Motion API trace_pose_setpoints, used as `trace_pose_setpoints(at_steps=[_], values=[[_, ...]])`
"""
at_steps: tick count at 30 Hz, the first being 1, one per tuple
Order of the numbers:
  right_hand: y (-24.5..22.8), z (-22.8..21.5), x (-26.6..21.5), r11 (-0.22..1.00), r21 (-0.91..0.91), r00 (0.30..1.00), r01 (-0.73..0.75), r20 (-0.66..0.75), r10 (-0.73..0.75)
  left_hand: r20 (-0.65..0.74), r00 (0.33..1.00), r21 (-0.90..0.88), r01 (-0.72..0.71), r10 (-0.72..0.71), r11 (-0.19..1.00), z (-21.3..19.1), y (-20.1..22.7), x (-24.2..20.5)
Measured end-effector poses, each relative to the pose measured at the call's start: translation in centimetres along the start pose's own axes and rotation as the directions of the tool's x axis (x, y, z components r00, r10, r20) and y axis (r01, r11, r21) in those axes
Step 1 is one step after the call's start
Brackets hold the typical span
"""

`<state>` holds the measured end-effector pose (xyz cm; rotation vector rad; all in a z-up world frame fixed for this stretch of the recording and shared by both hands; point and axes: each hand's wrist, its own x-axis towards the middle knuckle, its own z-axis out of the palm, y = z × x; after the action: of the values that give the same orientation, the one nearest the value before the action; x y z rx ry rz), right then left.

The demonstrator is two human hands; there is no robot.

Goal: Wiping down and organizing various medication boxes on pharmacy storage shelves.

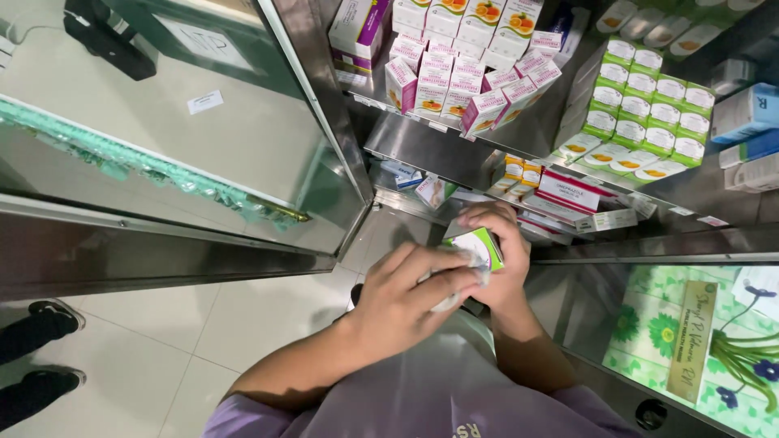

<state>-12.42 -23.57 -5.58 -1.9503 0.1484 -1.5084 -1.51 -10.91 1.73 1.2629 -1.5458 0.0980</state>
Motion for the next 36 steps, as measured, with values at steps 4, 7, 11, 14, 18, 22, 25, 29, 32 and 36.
trace_pose_setpoints(at_steps=[4,7,11,14,18,22,25,29,32,36], values=[[0.9,-0.3,-1.0,0.998,0.056,1.000,-0.016,0.018,0.015,0.048,0.997,0.022,0.064,-0.065,0.998,-1.6,-0.8,0.3],[0.5,0.2,-1.3,0.997,-0.077,0.999,-0.021,0.033,0.024,-0.001,1.000,0.131,0.006,-0.006,0.991,-1.2,-1.2,1.1],[1.1,0.3,-1.8,0.999,0.024,0.999,-0.033,0.034,0.032,-0.020,1.000,0.089,-0.015,0.017,0.996,0.2,0.2,0.2],[0.0,0.1,-0.7,1.000,0.022,0.999,-0.015,0.034,0.014,0.003,1.000,0.079,-0.001,0.001,0.997,-0.3,0.2,-0.5],[0.4,-0.1,-1.4,0.998,-0.058,0.998,-0.030,0.061,0.034,-0.019,1.000,0.183,0.006,-0.003,0.983,-1.6,-0.7,1.7],[-1.1,0.7,-0.8,0.993,-0.022,0.991,-0.114,0.063,0.115,0.001,1.000,0.220,-0.002,0.002,0.976,0.1,0.3,1.0],[-0.9,0.5,-1.5,0.990,0.103,0.993,-0.098,0.071,0.091,-0.040,0.999,0.211,0.000,0.009,0.978,0.1,1.4,-0.3],[-0.7,0.5,-2.3,0.951,0.054,0.940,-0.306,0.176,0.292,0.014,0.993,0.211,0.108,-0.114,0.972,-1.5,0.6,-0.7],[-0.7,1.3,-3.5,0.950,0.080,0.943,-0.302,0.171,0.285,-0.088,0.992,0.256,0.107,-0.087,0.961,-1.5,0.2,-0.4],[-2.6,2.3,-2.0,0.898,0.086,0.865,-0.431,0.320,0.385,-0.117,0.991,0.237,0.094,-0.068,0.967,-1.4,1.4,-1.1]])
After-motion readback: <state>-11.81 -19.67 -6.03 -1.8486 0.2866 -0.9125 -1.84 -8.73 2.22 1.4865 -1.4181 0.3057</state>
